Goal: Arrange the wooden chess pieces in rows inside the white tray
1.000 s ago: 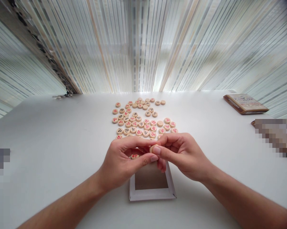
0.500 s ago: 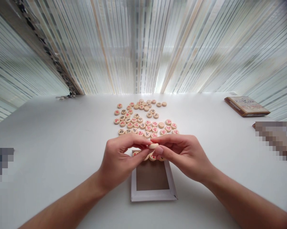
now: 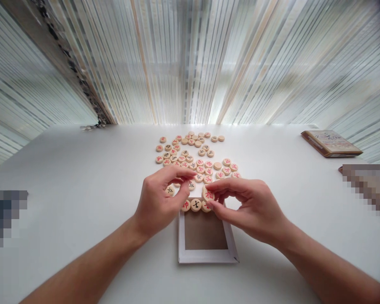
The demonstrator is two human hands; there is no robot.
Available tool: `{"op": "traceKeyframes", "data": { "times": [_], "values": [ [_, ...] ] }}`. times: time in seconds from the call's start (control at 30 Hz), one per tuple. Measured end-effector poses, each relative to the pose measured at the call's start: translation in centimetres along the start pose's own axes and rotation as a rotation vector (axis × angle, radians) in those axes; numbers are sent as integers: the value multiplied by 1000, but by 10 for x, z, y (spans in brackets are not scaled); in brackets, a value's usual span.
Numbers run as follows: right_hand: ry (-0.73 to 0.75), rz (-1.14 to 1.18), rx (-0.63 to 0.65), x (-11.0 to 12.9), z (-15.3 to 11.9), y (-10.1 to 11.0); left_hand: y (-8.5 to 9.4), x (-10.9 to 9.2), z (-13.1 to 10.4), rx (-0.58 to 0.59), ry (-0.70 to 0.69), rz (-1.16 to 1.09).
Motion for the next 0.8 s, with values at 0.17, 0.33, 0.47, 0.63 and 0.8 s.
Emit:
{"op": "traceKeyframes", "data": {
  "times": [0.17,0.33,0.47,0.63,0.8],
  "values": [
    [308,-291,128,23,-14,-21,0,22,1,-11,196,-95],
    [351,-409,236,23,-23,-41,-3,23,-1,27,172,-56],
    [372,-519,241,15,-26,-52,-5,22,-1,36,181,-80],
    [449,-627,217,10,-31,-61,-6,23,-1,68,180,-47],
    [470,-681,214,7,-33,-63,-6,22,-2,81,155,-26]
  ]
}}
Point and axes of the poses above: each hand's wrist, its own z-axis towards the middle knuckle, its own y-axis out of the back of the hand, x = y × z, the point moved 4 cm from there along z, towards the middle knuckle, and after that the axes turned 5 degrees about -y, right-handed, at the moved point
